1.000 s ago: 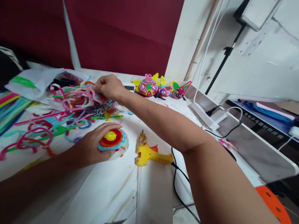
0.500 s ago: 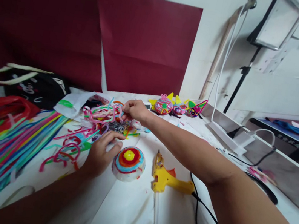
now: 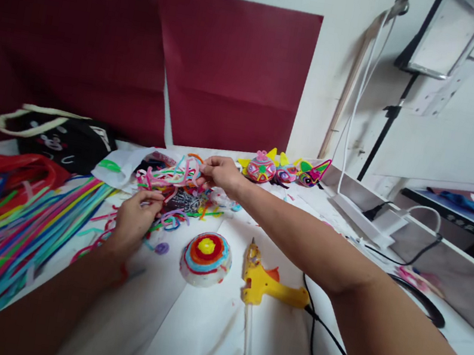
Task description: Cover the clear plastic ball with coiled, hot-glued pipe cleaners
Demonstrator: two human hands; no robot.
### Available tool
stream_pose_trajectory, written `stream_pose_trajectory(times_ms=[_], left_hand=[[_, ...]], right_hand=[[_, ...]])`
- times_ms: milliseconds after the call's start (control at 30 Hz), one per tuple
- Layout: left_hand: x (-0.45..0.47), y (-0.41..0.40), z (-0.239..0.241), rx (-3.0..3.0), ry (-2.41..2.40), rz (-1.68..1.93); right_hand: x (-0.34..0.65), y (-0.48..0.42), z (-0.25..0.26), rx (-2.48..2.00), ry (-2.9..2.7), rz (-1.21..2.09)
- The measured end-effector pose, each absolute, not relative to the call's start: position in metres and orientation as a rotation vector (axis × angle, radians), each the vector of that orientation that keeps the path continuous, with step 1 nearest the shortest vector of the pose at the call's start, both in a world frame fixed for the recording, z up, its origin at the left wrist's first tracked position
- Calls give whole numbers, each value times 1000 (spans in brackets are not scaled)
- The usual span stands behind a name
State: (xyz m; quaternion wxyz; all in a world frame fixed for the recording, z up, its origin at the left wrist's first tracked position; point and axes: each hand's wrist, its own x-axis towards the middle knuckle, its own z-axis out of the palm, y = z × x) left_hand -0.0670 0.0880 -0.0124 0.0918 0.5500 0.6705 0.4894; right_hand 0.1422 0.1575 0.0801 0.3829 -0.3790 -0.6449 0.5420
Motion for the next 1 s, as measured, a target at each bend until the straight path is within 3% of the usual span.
stream_pose_trajectory(times_ms=[267, 467, 700, 1000], left_hand=[[-71, 85, -18, 1953, 2031, 1003], [-77, 86, -10, 1810, 1917, 1242], [-63, 81, -1, 1503, 1460, 1571], [-47, 69, 10, 1360, 1279, 1595]], right_hand=[[124, 162, 75, -912, -1639, 1383], [111, 163, 75, -891, -1683, 1366], [97, 155, 78, -841, -1876, 1289], [111, 142, 69, -903, -2095, 791]])
